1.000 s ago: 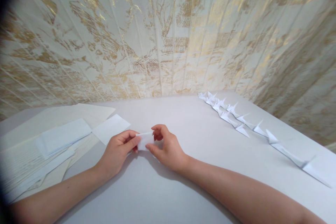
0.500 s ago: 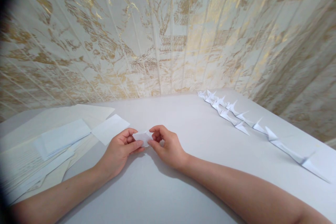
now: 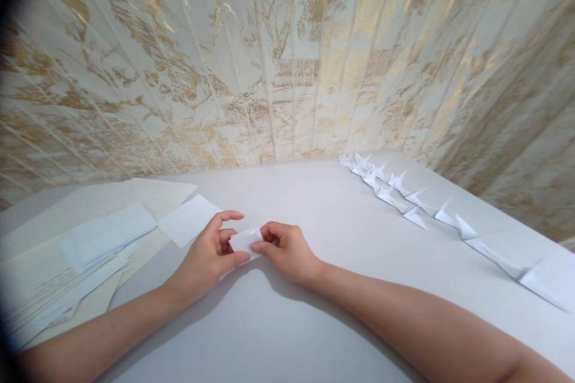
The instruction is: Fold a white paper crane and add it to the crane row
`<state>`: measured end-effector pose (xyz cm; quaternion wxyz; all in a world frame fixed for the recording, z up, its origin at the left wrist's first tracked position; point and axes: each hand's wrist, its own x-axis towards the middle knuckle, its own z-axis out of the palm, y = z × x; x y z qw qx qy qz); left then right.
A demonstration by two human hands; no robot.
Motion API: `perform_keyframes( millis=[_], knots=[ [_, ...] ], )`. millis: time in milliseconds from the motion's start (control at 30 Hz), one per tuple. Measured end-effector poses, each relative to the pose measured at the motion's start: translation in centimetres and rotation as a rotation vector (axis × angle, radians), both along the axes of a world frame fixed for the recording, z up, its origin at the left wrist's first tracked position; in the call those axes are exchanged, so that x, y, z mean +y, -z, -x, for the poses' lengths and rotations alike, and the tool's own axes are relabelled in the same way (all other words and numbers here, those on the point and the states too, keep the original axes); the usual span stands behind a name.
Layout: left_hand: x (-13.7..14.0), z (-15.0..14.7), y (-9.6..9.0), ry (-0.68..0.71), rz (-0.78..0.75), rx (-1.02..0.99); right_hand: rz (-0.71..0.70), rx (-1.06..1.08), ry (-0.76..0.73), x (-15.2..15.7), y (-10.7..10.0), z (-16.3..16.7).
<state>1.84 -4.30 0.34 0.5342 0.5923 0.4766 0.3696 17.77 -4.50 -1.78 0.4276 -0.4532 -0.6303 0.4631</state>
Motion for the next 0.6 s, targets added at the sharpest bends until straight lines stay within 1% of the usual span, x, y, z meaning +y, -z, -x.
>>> perform_keyframes(
  millis=[67,167,300,400,500,567,600],
  knots=[
    [0.1,0.1,0.0,0.008,0.026,-0.016,0.008,-0.023,0.005,0.1,-0.1,0.0],
    [0.6,0.4,0.3,0.032,0.065,-0.021,0.018,-0.119,0.03,0.3,-0.2,-0.2],
    [1.0,0.8,0.4,0.108,0.025,0.125,-0.019,-0.247,0.067,0.6,-0.1,-0.4],
    [1.0,1.0,0.2,0.123,-0.033,0.247,-0.066,-0.334,0.062,0.5,-0.1,-0.4],
    [1.0,1.2,0.3,0.136,-0.193,0.489,-0.139,-0.439,0.052,0.4,-0.3,-0.2],
    [0.9,1.3,0.5,0.14,-0.357,0.676,-0.193,-0.5,0.056,0.3,-0.3,-0.2],
    [0.9,1.4,0.6,0.142,-0.453,0.733,-0.213,-0.525,0.06,0.3,-0.3,-0.2]
  ],
)
